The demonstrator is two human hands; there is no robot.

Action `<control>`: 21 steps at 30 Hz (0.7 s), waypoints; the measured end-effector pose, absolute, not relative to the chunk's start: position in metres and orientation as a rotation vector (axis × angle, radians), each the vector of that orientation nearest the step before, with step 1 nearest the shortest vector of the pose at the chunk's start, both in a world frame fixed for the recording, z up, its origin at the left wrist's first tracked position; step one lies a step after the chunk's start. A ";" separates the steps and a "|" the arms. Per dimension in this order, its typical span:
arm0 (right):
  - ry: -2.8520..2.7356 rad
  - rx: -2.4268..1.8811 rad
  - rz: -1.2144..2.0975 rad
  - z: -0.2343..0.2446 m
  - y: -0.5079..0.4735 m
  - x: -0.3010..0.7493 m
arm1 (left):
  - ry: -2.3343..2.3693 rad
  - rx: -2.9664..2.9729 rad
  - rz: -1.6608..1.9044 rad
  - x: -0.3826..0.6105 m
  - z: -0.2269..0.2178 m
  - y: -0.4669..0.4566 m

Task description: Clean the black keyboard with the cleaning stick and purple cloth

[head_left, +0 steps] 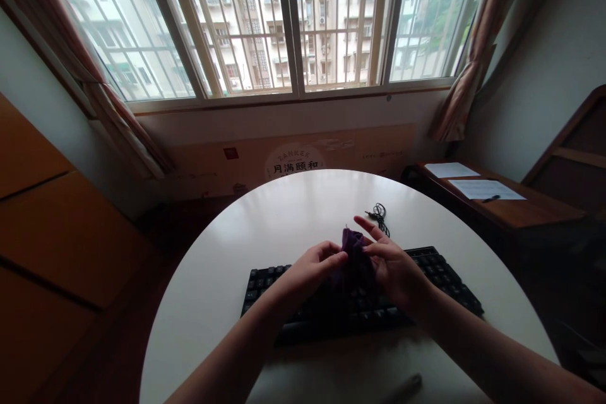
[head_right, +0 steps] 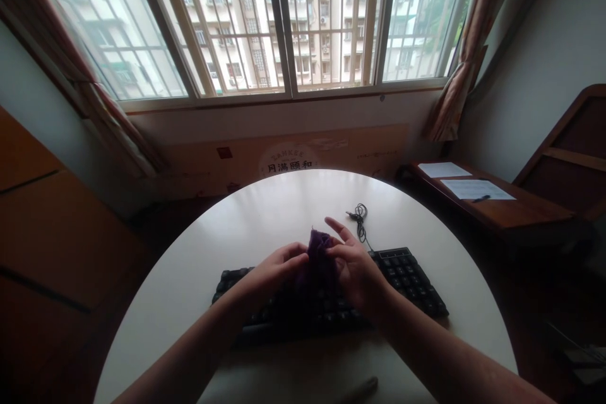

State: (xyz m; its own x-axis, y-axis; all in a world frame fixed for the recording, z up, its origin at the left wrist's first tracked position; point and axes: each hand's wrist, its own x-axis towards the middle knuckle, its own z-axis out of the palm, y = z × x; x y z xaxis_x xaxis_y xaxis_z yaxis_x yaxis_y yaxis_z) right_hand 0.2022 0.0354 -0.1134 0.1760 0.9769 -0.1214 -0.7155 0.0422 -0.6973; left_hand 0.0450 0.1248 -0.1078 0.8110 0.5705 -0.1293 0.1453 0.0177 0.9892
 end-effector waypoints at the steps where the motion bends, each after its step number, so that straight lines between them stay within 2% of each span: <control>1: -0.439 -0.734 1.363 -0.114 0.035 0.201 | 0.593 1.528 0.379 0.046 -0.110 0.124; 9: -0.232 -0.694 1.443 -0.114 0.035 0.191 | 0.635 1.313 0.615 0.046 -0.111 0.127; 15: -0.399 -0.664 1.623 -0.116 0.032 0.182 | 0.519 1.322 0.717 0.041 -0.100 0.129; 21: -0.490 -0.765 1.439 -0.126 0.035 0.186 | 0.559 1.252 0.665 0.032 -0.097 0.139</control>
State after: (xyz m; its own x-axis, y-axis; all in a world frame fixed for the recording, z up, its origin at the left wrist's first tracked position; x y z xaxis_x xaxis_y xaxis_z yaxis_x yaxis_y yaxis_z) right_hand 0.1860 0.0345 -0.1262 0.0981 0.9847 -0.1442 -0.6923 -0.0365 -0.7207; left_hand 0.0324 0.1394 -0.0974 0.6902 0.7232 -0.0248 -0.1484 0.1750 0.9733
